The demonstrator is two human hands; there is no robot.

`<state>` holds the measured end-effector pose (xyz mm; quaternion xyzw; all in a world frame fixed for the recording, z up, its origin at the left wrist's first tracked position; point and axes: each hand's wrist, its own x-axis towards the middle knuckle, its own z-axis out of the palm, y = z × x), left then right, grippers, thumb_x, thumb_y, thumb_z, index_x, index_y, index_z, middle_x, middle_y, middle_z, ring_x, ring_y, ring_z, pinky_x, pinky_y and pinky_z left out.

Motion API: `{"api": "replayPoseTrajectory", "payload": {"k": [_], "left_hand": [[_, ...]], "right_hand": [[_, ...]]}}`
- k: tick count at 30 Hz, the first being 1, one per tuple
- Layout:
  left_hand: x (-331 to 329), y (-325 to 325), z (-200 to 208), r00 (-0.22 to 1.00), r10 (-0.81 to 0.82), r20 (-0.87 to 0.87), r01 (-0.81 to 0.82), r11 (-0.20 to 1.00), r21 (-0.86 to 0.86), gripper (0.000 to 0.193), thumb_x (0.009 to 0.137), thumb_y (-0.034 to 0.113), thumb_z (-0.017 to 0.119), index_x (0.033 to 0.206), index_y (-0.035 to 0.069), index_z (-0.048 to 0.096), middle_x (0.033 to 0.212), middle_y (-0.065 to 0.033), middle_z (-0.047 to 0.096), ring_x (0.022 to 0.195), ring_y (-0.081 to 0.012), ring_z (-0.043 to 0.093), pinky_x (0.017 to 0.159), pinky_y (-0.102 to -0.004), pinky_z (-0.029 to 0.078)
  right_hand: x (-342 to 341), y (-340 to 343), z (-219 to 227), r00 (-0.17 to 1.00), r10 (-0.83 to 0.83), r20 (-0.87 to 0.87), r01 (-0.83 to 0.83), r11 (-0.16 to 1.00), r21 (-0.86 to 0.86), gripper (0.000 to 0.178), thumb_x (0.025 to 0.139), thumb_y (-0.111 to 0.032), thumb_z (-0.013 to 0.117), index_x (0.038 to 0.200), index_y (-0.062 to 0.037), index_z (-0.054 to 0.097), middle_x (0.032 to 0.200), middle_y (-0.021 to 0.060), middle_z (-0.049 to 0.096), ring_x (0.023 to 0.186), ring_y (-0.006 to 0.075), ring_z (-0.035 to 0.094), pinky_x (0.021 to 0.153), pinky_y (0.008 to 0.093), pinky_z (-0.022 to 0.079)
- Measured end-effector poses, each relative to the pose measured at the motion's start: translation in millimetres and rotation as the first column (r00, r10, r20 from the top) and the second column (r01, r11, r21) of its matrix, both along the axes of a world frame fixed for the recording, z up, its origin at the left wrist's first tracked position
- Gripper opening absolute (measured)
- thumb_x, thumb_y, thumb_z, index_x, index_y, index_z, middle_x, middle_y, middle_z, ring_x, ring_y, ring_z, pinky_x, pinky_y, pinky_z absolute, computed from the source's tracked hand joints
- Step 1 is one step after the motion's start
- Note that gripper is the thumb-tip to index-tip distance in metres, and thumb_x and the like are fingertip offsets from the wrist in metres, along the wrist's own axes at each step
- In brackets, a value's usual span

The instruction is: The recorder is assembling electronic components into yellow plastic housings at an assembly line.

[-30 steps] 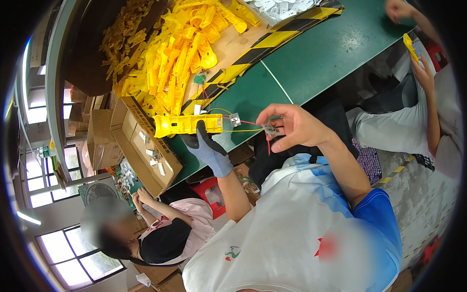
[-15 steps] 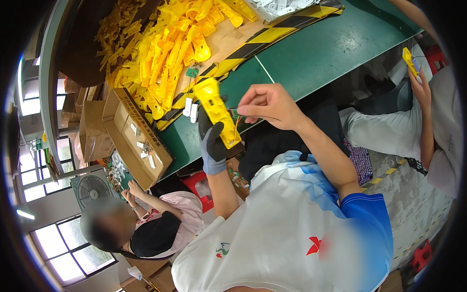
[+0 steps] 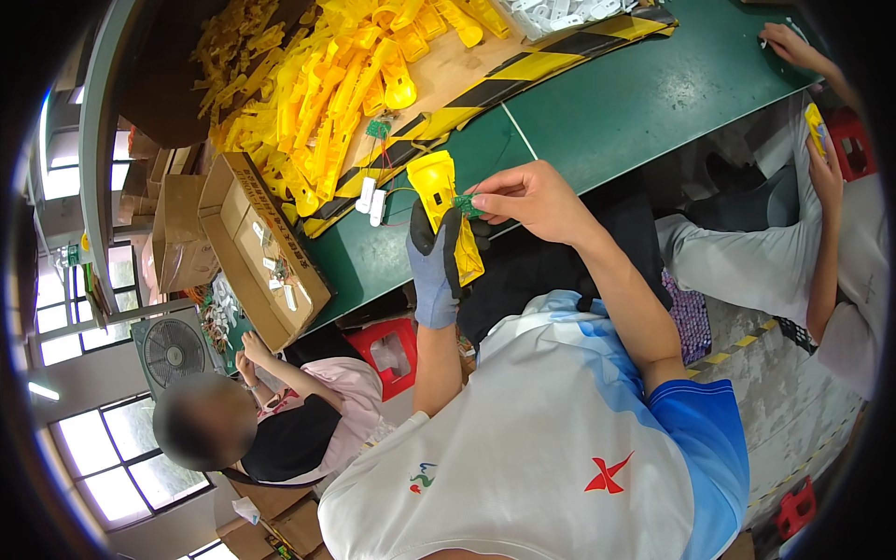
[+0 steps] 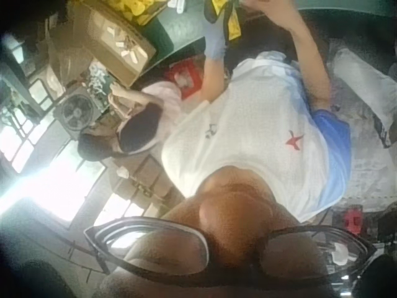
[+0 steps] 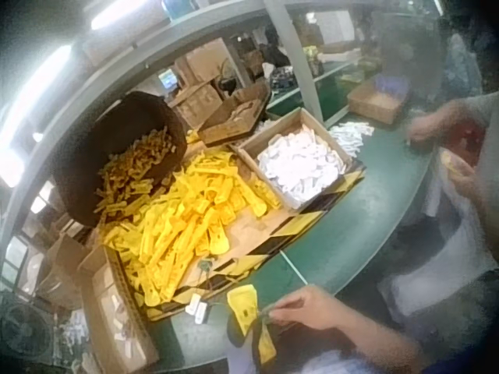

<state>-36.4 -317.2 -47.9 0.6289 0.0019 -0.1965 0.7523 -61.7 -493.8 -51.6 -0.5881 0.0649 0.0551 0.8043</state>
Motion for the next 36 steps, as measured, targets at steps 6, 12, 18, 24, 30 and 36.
{"api": "replayPoseTrajectory", "payload": {"k": [6,12,18,24,30,36], "left_hand": [[-8,1,3,0.997,0.02,0.07,-0.025,0.997,0.072,0.037,0.092,0.008,0.061,0.125,0.002,0.047,0.092,-0.0081,0.061,0.066,-0.0157,0.062,0.056,-0.0279,0.053],[-9,4,0,0.902,-0.065,0.427,-0.106,0.925,0.364,0.039,0.089,0.008,0.065,0.124,-0.001,0.05,0.098,-0.0085,0.06,0.085,-0.0187,0.059,0.077,-0.0308,0.048],[-5,12,-12,0.98,-0.167,-0.107,0.154,0.981,-0.117,0.06,0.098,0.055,0.044,0.135,0.008,0.042,0.103,-0.012,0.062,0.081,-0.0224,0.066,0.064,-0.033,0.057],[-6,0,-2,0.976,-0.177,-0.13,0.158,0.976,-0.148,0.065,0.097,0.061,0.037,0.132,0.006,0.044,0.092,-0.0138,0.064,0.073,-0.0214,0.066,0.062,-0.0321,0.056],[-3,0,-5,0.966,-0.203,-0.159,0.195,0.979,-0.064,0.066,0.098,0.063,0.028,0.131,0.009,0.046,0.083,-0.0153,0.066,0.066,-0.0233,0.067,0.058,-0.0319,0.055],[-5,-3,3,0.971,-0.171,-0.164,0.176,0.984,0.014,0.048,0.102,0.046,0.04,0.124,0.004,0.048,0.083,-0.0144,0.065,0.065,-0.0226,0.068,0.053,-0.0316,0.055]], "right_hand": [[-1,-9,-3,0.996,0.09,-0.022,-0.089,0.995,0.049,0.024,0.089,-0.011,0.07,0.108,0.005,0.07,0.086,0.0094,0.072,0.075,0.0101,0.065,0.069,0.0236,0.055],[-2,-13,-4,0.993,0.115,-0.003,-0.115,0.992,-0.043,0.021,0.088,-0.011,0.071,0.103,0.0044,0.072,0.085,0.0079,0.072,0.072,0.0081,0.062,0.066,0.0229,0.052],[-1,-11,4,0.999,-0.005,0.051,0.01,0.995,-0.099,0.017,0.087,-0.006,0.07,0.099,0.0053,0.073,0.089,0.0095,0.073,0.071,0.009,0.061,0.064,0.0215,0.049],[0,-5,5,0.991,-0.037,0.132,0.069,0.966,-0.248,0.015,0.086,-0.006,0.072,0.096,0.0053,0.072,0.086,0.0081,0.071,0.075,0.0077,0.061,0.065,0.0213,0.048],[-2,-5,7,0.988,-0.07,0.137,0.106,0.955,-0.276,0.015,0.085,-0.007,0.073,0.095,0.005,0.072,0.082,0.0079,0.071,0.072,0.0068,0.06,0.063,0.0209,0.047],[-4,-3,10,0.99,-0.096,0.108,0.125,0.945,-0.304,0.014,0.084,-0.006,0.074,0.093,0.0048,0.072,0.08,0.0061,0.071,0.069,0.0063,0.061,0.063,0.0198,0.048]]}}
